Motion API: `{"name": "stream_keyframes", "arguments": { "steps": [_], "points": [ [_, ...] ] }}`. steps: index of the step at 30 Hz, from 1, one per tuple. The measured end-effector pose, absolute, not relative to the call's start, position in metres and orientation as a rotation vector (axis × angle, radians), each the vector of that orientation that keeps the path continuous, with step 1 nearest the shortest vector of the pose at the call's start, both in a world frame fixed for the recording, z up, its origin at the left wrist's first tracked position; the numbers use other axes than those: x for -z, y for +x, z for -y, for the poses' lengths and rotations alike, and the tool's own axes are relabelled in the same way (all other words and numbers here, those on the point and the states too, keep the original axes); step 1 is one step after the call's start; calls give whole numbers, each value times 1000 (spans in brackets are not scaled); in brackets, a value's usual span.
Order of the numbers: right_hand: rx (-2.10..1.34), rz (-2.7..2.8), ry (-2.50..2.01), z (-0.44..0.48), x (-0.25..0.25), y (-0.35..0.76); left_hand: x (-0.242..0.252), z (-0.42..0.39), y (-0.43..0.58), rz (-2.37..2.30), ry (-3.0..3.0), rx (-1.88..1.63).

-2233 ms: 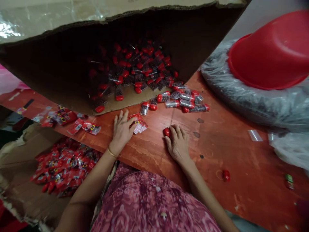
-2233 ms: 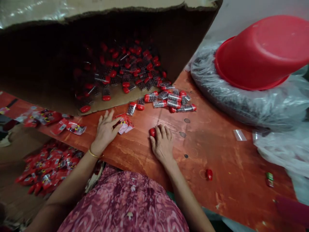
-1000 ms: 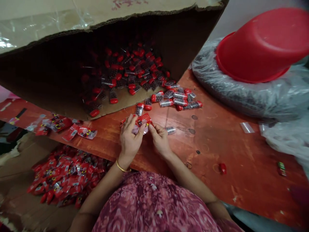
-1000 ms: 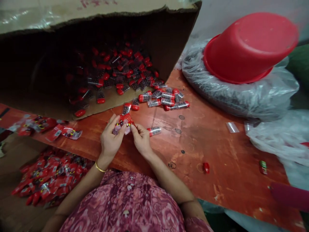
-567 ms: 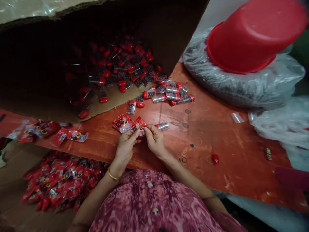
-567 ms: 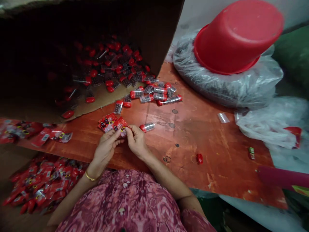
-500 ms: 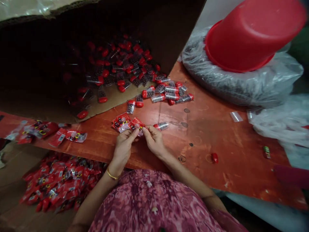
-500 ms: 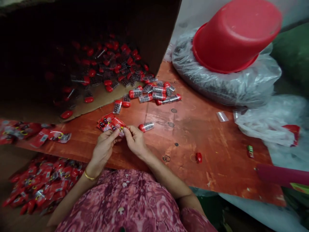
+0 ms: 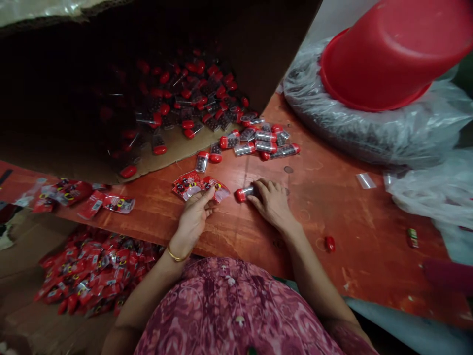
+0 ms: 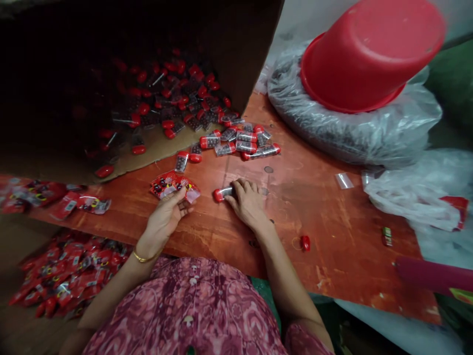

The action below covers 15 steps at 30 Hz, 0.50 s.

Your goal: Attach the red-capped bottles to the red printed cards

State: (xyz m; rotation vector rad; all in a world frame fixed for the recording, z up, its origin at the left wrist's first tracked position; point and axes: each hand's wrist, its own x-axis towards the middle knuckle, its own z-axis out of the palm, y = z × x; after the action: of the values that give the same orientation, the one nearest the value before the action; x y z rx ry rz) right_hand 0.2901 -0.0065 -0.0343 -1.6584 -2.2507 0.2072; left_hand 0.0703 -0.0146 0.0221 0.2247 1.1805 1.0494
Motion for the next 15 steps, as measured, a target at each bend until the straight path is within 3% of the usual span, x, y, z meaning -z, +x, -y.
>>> {"name": "stream_keyframes", "arguments": {
  "steps": [15],
  "points": [
    [-680, 1736, -1388, 49, 31, 271, -17, 14, 73, -1181, 149, -1043]
  ]
}}
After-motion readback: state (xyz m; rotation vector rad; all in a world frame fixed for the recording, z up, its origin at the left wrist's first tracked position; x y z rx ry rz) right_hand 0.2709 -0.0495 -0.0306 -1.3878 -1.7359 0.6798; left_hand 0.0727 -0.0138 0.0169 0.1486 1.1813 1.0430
